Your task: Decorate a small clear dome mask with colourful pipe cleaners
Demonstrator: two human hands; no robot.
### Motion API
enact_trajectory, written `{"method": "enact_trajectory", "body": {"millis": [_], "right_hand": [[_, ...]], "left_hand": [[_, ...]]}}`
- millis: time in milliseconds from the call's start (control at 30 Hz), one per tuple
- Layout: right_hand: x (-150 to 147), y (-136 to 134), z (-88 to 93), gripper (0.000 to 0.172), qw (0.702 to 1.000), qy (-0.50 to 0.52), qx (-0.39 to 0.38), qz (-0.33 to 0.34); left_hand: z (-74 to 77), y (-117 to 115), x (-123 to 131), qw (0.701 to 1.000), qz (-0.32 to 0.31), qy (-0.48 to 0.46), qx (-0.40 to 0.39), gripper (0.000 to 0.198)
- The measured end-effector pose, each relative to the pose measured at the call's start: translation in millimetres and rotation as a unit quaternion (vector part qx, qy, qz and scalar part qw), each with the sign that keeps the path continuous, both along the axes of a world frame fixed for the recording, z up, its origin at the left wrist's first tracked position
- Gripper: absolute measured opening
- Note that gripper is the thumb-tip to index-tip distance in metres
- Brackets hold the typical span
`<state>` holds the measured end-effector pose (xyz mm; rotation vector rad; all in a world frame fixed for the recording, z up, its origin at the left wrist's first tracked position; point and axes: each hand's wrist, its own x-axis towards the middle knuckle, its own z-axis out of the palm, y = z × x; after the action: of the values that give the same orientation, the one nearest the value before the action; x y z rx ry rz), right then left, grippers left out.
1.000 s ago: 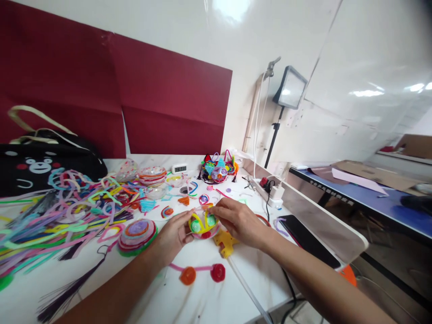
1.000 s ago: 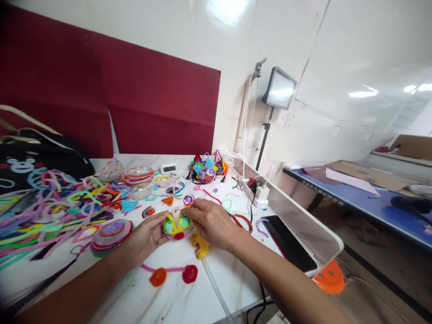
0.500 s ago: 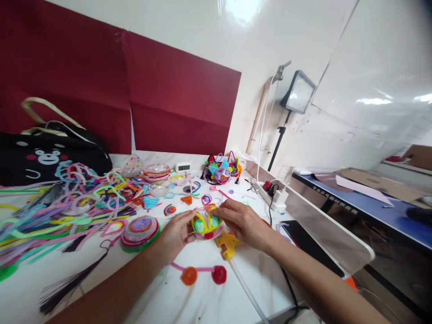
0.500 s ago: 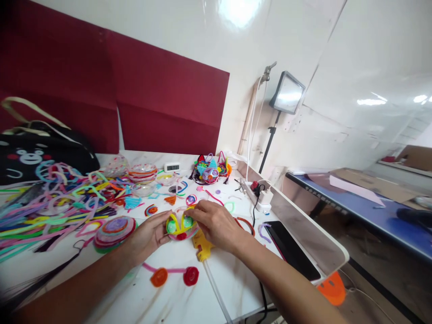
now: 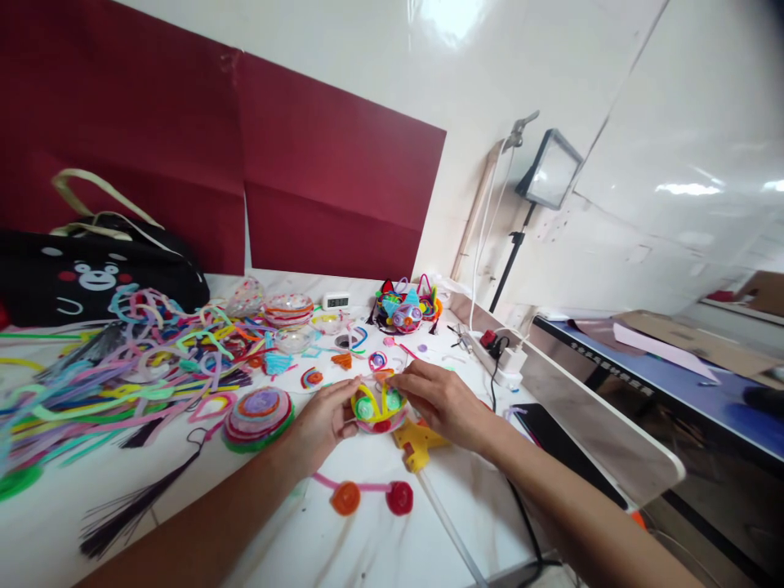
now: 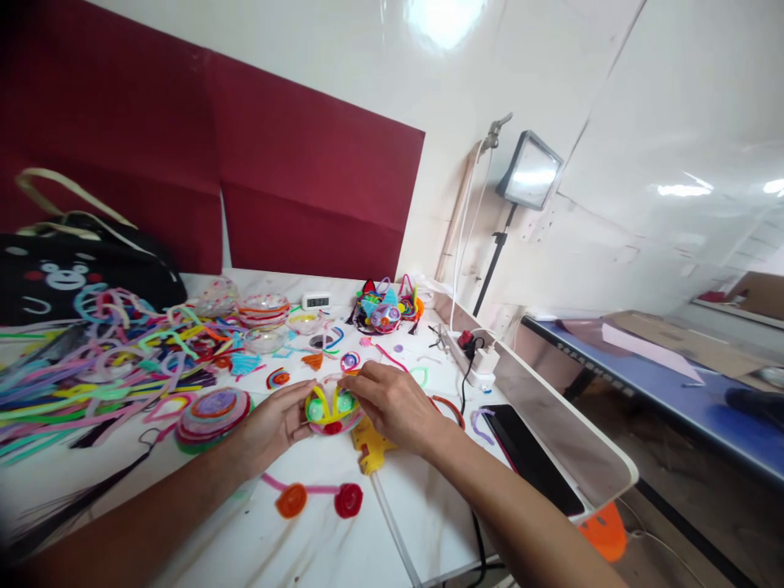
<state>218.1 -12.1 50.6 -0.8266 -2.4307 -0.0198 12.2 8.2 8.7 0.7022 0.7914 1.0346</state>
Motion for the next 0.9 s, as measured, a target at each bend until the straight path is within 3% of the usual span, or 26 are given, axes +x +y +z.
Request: {"method": "enact_trajectory", "body": {"millis": [267, 533, 900], "right_hand": [[-3.0, 2.4, 1.9, 0.025, 1.000, 0.018, 0.010, 0.005], [2.2, 10.5, 6.3, 0.024, 0.997, 0.065, -0.007, 0.029], [4.3, 12.4, 11.3, 0.024, 0.996, 0.030, -0.050, 0.065]], "left_hand": [[-6.5, 3.8, -2.1, 1.000, -0.009, -0.018, 0.004, 0.006], [-2.5, 4.2, -2.5, 0.999, -0.012, -0.033, 0.000, 0.004], [-0.5, 5.7, -3.2, 1.000, -0.005, -0.018, -0.010, 0.008]]}}
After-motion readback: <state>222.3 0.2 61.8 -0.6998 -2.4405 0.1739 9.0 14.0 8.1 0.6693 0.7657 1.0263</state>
